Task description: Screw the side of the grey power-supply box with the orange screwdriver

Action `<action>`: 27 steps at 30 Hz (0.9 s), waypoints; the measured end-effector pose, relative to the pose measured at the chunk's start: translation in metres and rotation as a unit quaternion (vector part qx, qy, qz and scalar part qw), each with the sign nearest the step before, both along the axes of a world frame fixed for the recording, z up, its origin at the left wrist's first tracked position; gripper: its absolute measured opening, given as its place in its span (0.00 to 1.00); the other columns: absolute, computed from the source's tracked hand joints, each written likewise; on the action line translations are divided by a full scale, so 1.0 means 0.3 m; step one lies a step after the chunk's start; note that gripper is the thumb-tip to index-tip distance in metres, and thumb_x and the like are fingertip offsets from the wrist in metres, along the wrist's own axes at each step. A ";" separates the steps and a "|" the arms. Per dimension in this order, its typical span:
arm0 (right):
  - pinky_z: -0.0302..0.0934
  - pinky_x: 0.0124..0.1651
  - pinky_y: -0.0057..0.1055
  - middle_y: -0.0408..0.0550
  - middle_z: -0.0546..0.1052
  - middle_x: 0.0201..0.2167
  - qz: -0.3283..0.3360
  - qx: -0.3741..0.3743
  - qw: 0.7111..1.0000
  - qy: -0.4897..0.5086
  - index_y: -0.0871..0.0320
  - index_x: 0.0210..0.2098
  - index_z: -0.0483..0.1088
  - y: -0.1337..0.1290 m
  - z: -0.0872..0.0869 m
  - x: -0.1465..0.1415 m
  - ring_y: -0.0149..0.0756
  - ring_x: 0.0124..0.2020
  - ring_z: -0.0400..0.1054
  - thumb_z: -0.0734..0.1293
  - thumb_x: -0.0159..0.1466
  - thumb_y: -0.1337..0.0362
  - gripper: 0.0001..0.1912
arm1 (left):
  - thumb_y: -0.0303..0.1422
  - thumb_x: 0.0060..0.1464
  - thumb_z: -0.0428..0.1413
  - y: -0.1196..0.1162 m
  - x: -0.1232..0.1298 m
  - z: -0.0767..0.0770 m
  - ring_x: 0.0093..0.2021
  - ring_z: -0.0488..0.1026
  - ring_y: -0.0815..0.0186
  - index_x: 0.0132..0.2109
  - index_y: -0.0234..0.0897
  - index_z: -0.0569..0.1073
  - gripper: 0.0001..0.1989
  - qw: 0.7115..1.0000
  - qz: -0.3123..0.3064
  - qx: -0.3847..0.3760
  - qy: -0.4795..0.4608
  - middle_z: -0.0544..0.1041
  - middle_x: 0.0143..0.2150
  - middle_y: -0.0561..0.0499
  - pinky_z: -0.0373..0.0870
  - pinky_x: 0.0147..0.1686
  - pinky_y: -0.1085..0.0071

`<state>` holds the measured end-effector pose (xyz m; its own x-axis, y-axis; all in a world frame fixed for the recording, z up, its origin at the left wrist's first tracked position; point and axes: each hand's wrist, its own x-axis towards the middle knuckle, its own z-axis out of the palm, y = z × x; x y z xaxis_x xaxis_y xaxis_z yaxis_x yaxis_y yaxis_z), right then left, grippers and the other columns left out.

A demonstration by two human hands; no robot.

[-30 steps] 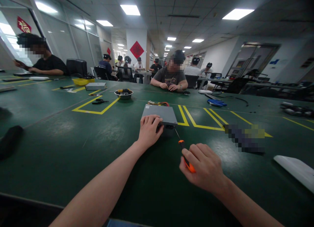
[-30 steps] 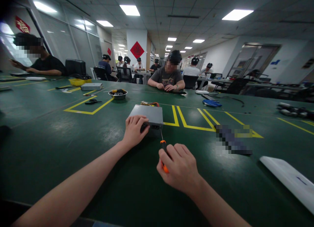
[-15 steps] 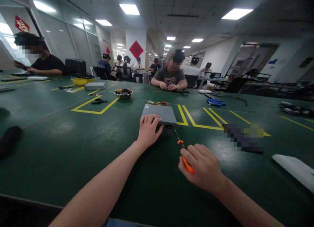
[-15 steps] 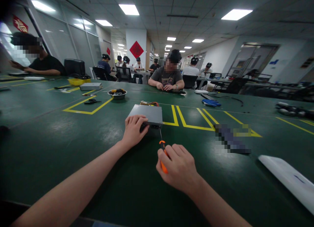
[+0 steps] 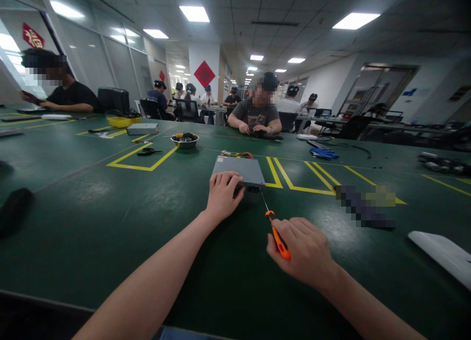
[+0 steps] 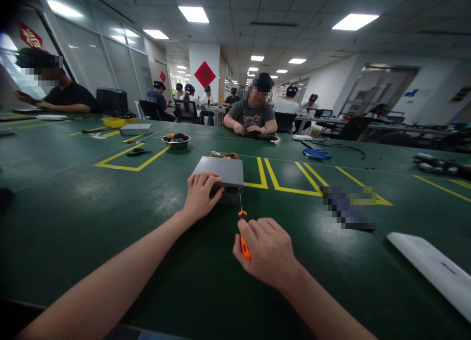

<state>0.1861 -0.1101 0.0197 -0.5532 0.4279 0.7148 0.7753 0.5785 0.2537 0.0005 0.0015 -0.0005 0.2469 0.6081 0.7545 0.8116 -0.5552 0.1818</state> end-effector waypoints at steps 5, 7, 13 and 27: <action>0.53 0.32 0.32 0.48 0.69 0.24 -0.008 -0.003 1.000 -0.021 0.62 0.31 0.71 0.000 0.004 -0.002 0.35 0.27 0.60 0.60 0.60 0.66 0.09 | 0.34 0.54 0.52 0.000 0.001 -0.001 0.50 0.63 0.61 0.44 0.42 0.67 0.09 1.000 -0.003 -0.002 0.001 0.70 0.48 0.49 0.54 0.51 0.60; 0.53 0.32 0.32 0.47 0.69 0.23 -0.016 -0.008 1.000 -0.025 0.63 0.33 0.70 0.001 0.003 0.000 0.35 0.26 0.60 0.60 0.61 0.62 0.11 | 0.34 0.54 0.52 0.002 0.001 -0.004 0.51 0.63 0.61 0.44 0.42 0.67 0.09 1.000 -0.001 -0.001 0.000 0.70 0.48 0.49 0.54 0.51 0.60; 0.53 0.30 0.29 0.45 0.69 0.22 -0.009 -0.008 1.000 -0.006 0.65 0.35 0.69 0.006 -0.005 0.003 0.31 0.23 0.60 0.60 0.62 0.64 0.10 | 0.34 0.54 0.52 0.001 0.000 -0.004 0.50 0.63 0.60 0.44 0.42 0.67 0.10 1.000 -0.001 -0.003 0.002 0.70 0.49 0.49 0.54 0.51 0.60; 0.54 0.31 0.30 0.45 0.69 0.22 -0.005 0.014 1.000 -0.008 0.67 0.38 0.70 0.000 0.003 0.000 0.31 0.23 0.60 0.61 0.62 0.62 0.13 | 0.35 0.54 0.52 0.001 0.001 -0.003 0.50 0.63 0.60 0.44 0.42 0.68 0.09 1.000 0.003 -0.003 -0.001 0.70 0.48 0.49 0.54 0.51 0.60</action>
